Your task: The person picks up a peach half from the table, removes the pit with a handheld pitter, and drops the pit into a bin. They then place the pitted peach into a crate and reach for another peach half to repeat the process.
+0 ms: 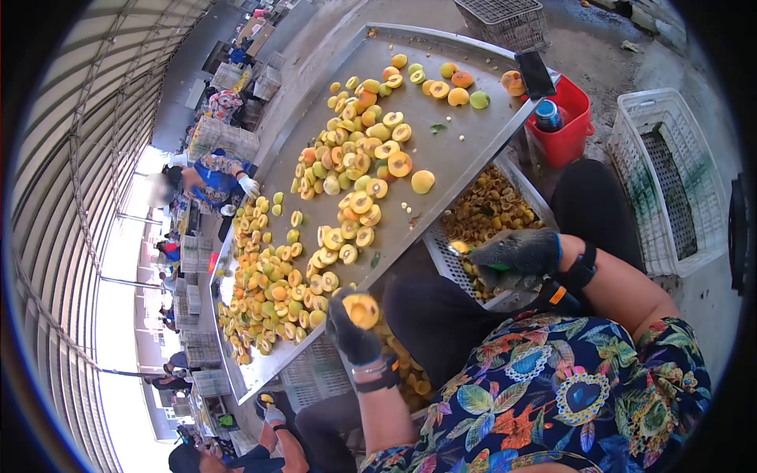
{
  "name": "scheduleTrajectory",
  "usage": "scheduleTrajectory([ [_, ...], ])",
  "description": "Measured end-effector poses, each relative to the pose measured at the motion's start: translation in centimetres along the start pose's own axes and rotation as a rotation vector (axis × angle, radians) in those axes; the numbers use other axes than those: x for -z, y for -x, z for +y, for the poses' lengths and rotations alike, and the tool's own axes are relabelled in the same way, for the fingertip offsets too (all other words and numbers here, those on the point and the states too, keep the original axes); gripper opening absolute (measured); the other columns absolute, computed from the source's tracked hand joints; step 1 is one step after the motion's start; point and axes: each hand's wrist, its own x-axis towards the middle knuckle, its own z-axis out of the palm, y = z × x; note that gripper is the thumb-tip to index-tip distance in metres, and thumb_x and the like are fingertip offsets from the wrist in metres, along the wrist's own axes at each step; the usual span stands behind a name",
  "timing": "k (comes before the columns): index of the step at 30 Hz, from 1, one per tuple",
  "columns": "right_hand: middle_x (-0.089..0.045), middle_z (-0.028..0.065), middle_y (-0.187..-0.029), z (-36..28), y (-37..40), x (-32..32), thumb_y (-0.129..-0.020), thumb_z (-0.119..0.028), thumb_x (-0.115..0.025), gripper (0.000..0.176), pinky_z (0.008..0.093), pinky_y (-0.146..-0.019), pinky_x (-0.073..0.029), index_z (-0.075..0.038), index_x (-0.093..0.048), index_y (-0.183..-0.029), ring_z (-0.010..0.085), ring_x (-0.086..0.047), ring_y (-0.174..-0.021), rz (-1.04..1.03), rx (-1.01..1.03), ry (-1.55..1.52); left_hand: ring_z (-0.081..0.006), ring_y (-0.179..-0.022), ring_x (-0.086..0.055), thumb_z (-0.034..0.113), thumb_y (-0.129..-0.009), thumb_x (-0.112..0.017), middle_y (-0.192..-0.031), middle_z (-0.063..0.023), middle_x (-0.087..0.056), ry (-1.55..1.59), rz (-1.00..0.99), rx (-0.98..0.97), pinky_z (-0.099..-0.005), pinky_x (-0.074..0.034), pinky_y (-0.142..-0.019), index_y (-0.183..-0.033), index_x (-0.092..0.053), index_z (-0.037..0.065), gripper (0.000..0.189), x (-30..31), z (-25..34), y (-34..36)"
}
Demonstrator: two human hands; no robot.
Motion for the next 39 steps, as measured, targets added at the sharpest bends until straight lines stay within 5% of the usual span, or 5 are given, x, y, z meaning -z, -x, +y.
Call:
scheduleTrajectory([
  [3, -0.069, 0.0240, -0.088, 1.1, -1.7, 2.8, -0.096, -0.048, -0.057, 0.051, 0.0471, -0.080, -0.051, 0.002, -0.067, -0.095, 0.0413, -0.067, -0.087, 0.537, 0.025, 1.094, -0.0264, -0.086, -0.065, 0.022, -0.101, -0.055, -0.106, -0.0152, -0.068, -0.149, -0.326, 0.433, -0.0359, -0.054, -0.080, -0.119, -0.060, 0.003, 0.027, 4.6, -9.6, 7.3],
  [8, -0.068, 0.0263, -0.088, 1.3, -3.9, 2.4, -0.095, -0.047, -0.060, 0.046, 0.0485, -0.079, -0.052, -0.001, -0.067, -0.097, 0.0421, -0.067, -0.087, 0.686, 0.120, 0.942, -0.0369, -0.093, -0.065, 0.023, -0.091, -0.067, -0.104, -0.0186, -0.069, -0.731, -0.461, -0.171, -0.0425, -0.053, -0.083, -0.106, -0.067, 0.000, 0.028, 3.2, -14.7, 4.6],
  [22, -0.067, 0.0246, -0.090, 0.3, -5.7, 1.3, -0.097, -0.046, -0.058, 0.046, 0.0493, -0.077, -0.050, -0.001, -0.063, -0.099, 0.0432, -0.064, -0.087, 0.572, 0.067, 0.880, -0.0383, -0.102, -0.066, 0.032, -0.072, -0.078, -0.109, -0.0270, -0.068, -0.189, -0.649, 0.538, -0.0408, -0.052, -0.093, -0.115, -0.066, -0.005, 0.058, -14.3, -23.0, -7.3],
  [30, -0.063, -0.0036, -0.083, -0.4, -7.1, -4.6, -0.100, -0.030, -0.059, 0.023, 0.0247, -0.061, -0.050, -0.008, -0.064, -0.107, 0.0083, -0.064, -0.073, -0.006, 0.018, -0.275, -0.0209, -0.083, -0.066, 0.028, -0.085, -0.062, -0.100, -0.0106, -0.067, 0.759, -0.131, 0.597, -0.0350, -0.056, -0.071, -0.121, -0.058, 0.003, 0.044, -6.3, -1.1, -7.9],
  [39, -0.061, 0.0213, -0.106, 2.0, -7.3, -10.6, -0.084, -0.016, -0.066, 0.038, 0.0426, -0.074, -0.053, -0.003, -0.056, -0.118, 0.0379, -0.064, -0.094, 0.073, 0.869, 0.525, -0.0219, -0.083, -0.065, 0.046, -0.105, -0.042, -0.098, -0.0127, -0.066, 0.986, 0.192, 0.675, -0.0336, -0.056, -0.073, -0.123, -0.056, -0.001, 0.052, -3.8, 12.4, -5.0],
])
